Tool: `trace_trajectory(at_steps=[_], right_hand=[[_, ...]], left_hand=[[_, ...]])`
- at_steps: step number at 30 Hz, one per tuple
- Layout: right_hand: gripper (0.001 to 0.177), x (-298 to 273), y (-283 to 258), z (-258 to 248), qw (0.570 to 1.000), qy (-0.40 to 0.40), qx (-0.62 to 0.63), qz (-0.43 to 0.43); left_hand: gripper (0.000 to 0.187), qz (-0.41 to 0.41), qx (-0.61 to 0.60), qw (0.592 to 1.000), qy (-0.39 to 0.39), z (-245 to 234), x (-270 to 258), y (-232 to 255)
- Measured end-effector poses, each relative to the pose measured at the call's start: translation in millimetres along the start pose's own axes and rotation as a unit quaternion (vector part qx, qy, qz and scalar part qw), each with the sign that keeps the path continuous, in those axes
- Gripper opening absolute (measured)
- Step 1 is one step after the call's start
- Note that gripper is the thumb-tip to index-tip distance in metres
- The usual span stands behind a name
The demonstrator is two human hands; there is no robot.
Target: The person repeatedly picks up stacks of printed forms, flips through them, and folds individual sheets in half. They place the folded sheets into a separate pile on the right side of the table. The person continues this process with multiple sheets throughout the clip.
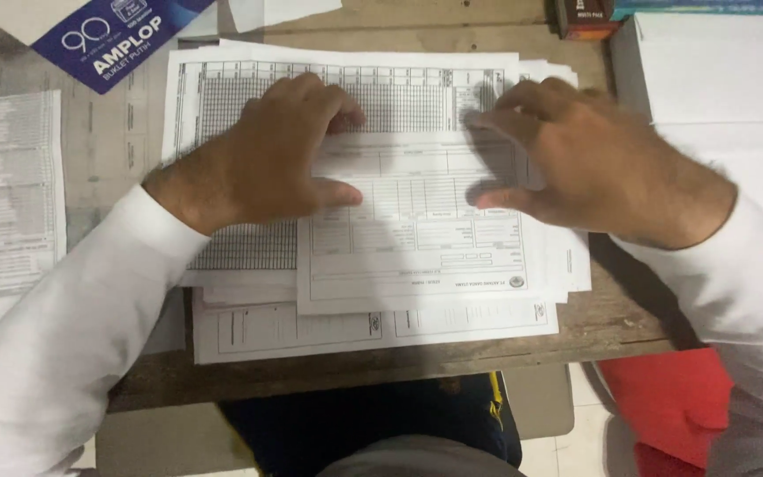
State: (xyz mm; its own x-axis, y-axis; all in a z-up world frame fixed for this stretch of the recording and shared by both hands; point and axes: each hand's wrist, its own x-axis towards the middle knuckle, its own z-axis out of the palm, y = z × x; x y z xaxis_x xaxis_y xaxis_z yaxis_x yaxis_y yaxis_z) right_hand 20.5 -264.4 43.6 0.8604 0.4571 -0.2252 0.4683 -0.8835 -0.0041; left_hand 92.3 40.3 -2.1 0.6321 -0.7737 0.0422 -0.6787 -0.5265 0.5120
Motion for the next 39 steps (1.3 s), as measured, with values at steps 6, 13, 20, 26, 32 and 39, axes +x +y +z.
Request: trace_trajectory(at_steps=[6, 13, 20, 26, 32, 39], right_hand=[[0.079, -9, 3, 1, 0.995, 0.081, 0.061, -0.025], [0.049, -17, 11, 11, 0.955, 0.245, 0.155, -0.059], [0.035, -15, -5, 8, 0.920, 0.366, 0.127, -0.055], [0.041, -2, -12, 29, 0.942, 0.301, 0.121, -0.085], [0.035, -4, -14, 37, 0.958, 0.268, 0.088, -0.055], [0.039, -5, -14, 38, 0.957, 0.279, 0.068, -0.029]], left_hand=[[0.050, -0.059, -0.002, 0.997, -0.040, -2, 8, 5], [0.008, -0.058, -0.120, 0.991, 0.020, -8, 5, 16], [0.021, 0.005, -0.070, 0.981, 0.180, -31, 6, 10], [0.025, 0.105, 0.061, 0.956, 0.266, -10, 12, -24], [0.051, 0.010, 0.153, 0.965, 0.213, -1, 7, -16], [0.069, -0.040, 0.142, 0.978, 0.151, 3, 5, -3]])
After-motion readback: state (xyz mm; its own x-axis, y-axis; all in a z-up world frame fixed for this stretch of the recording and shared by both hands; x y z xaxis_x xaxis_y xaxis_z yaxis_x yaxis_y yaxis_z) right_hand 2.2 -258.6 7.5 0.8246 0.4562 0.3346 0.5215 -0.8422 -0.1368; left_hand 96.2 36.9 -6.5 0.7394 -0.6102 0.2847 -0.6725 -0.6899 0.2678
